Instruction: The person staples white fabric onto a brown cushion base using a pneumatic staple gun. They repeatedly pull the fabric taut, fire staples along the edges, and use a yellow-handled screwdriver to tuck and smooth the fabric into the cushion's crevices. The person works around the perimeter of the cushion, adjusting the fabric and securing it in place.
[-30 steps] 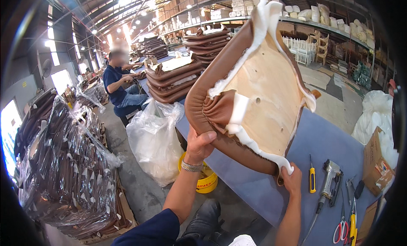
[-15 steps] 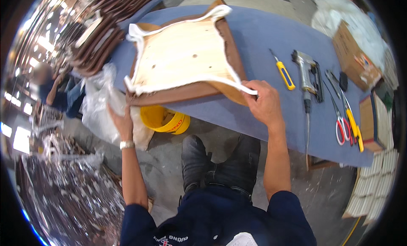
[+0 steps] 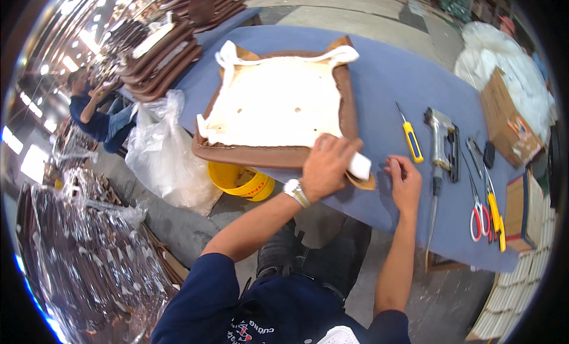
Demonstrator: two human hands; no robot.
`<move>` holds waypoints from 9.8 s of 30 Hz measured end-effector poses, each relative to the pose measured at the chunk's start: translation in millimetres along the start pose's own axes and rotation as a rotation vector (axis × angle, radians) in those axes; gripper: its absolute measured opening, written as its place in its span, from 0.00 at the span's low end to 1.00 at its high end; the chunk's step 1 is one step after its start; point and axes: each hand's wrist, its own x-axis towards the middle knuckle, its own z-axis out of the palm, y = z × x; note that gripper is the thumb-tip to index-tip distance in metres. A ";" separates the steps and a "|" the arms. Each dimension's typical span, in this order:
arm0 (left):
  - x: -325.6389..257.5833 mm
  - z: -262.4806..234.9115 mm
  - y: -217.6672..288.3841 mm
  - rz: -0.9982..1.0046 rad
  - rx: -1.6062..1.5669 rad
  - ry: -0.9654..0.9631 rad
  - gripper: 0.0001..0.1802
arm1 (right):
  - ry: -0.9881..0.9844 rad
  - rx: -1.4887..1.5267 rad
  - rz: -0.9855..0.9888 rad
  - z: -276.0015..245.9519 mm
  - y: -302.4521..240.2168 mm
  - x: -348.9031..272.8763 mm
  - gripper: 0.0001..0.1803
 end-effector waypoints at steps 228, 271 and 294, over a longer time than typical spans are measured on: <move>-63.5 -84.3 -104.3 -0.310 -0.513 -0.276 0.17 | -0.283 0.071 0.132 69.6 -94.4 -156.0 0.21; -80.1 -112.8 -130.4 -0.374 -0.213 -0.556 0.19 | -0.455 0.027 0.049 94.9 -78.1 -149.3 0.20; -94.7 -100.0 -123.2 -0.402 -0.299 -0.424 0.14 | -0.528 -0.182 -0.073 142.8 -105.3 -96.5 0.13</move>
